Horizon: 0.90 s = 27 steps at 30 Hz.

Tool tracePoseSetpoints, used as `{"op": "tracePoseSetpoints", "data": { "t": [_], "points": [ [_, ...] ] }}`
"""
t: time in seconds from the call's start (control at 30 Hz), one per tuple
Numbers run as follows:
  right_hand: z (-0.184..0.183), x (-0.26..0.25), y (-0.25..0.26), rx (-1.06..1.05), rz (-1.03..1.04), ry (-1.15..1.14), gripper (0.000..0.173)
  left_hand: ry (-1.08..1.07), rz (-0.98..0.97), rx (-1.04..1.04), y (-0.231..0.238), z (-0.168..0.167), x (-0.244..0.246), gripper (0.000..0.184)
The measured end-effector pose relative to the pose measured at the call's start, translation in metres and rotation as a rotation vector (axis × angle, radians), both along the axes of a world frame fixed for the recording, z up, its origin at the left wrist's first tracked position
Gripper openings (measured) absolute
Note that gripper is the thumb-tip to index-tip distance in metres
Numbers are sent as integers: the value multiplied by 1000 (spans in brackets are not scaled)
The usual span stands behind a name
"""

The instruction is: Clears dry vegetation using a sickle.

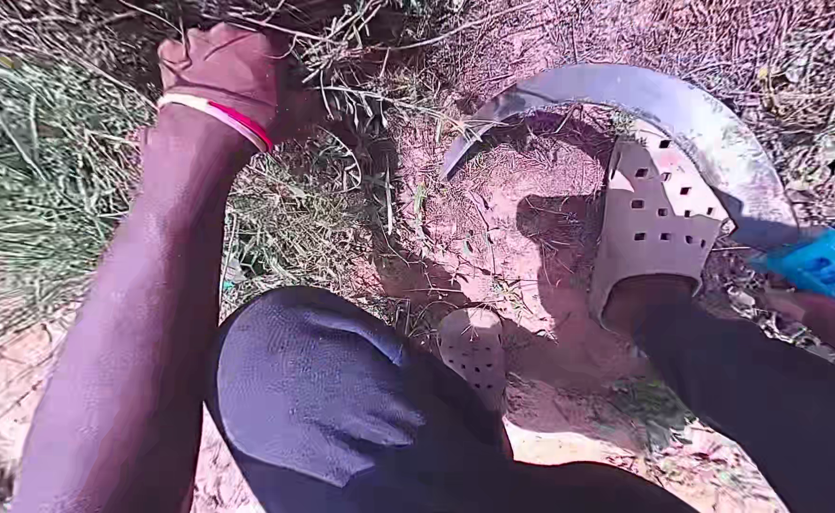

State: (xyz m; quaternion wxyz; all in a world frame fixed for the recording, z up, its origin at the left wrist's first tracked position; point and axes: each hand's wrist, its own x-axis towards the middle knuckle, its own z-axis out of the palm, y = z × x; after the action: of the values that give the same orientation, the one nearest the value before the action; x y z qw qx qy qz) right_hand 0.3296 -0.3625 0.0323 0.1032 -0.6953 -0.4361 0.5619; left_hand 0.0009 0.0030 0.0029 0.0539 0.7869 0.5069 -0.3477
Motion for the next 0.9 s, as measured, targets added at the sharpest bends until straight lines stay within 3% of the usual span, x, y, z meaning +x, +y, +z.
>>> {"op": "tracePoseSetpoints", "data": {
  "t": [0.1,0.27,0.33,0.4,0.47,0.5,0.6,0.63,0.7,0.77,0.9],
  "points": [
    [-8,-19,10,-1,57,-130,41,55,136,113,1,-7,-12,50],
    [-16,-28,20,71,30,-161,36,75,59,-177,-29,4,17,38],
    [-17,-29,24,93,-7,-175,35,63,10,-248,-43,15,24,52],
    [-19,-32,27,109,-76,-160,34,38,-33,-187,-61,28,25,73],
    [-21,-38,34,98,-182,-96,33,-131,-30,-88,-85,46,27,78],
    [-19,-43,36,91,-238,-61,31,-257,-35,-51,-97,53,27,69],
    [-14,-52,39,39,-327,-5,27,-543,-22,-95,-126,56,36,19],
    [-14,-52,38,28,-331,-1,27,-518,33,-198,-130,49,42,15],
    [-13,-51,38,22,-314,-17,28,-327,184,-411,-126,16,54,28],
    [-11,-49,41,8,-281,-41,27,-89,271,-415,-124,-20,65,39],
    [-7,-51,47,-46,-219,10,23,135,340,-419,-129,-47,65,53]
  ]
}}
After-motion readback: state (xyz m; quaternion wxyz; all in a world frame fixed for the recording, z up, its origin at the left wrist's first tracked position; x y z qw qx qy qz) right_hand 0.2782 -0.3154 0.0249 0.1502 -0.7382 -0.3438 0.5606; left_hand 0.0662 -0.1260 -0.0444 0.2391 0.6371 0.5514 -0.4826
